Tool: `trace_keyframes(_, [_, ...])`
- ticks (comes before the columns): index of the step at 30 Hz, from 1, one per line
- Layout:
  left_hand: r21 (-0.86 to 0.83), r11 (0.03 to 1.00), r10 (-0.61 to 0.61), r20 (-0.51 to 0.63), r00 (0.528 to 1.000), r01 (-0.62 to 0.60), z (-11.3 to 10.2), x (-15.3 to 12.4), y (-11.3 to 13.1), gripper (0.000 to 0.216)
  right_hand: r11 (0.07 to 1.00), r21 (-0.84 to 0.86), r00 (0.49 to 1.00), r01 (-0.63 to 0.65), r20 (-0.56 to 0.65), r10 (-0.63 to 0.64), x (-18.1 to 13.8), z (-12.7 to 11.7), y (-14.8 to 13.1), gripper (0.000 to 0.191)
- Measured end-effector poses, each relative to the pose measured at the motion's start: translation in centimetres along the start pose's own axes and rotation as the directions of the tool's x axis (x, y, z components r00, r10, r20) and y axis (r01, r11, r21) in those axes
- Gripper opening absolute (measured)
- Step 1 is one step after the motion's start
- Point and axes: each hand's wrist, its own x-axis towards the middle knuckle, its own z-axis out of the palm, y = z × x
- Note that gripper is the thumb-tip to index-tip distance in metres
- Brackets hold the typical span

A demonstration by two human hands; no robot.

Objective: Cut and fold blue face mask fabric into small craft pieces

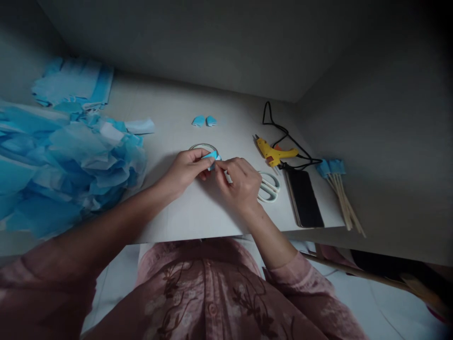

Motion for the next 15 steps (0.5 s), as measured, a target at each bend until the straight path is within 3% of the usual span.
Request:
trace_keyframes(8, [-0.161,0.985,-0.057,0.011,0.998,0.058,-0.7,0.6,-0.7,0.015,0.994,0.107,0.989,-0.014,0.149,-0.002,0.3,-1.6,0.1,0.031])
trace_keyframes(12, [-0.105,0.993,-0.056,0.035,0.998,0.059,-0.8,0.5,-0.4,0.018,0.905,0.328,0.963,-0.270,0.094,0.253,0.9,-2.2,1.0,0.032])
trace_keyframes(15, [-0.060,0.996,-0.058,0.037,0.998,0.060,-0.6,0.3,-0.1,0.019,0.706,0.505,0.868,-0.497,0.276,0.413,1.0,-1.7,2.0,0.039])
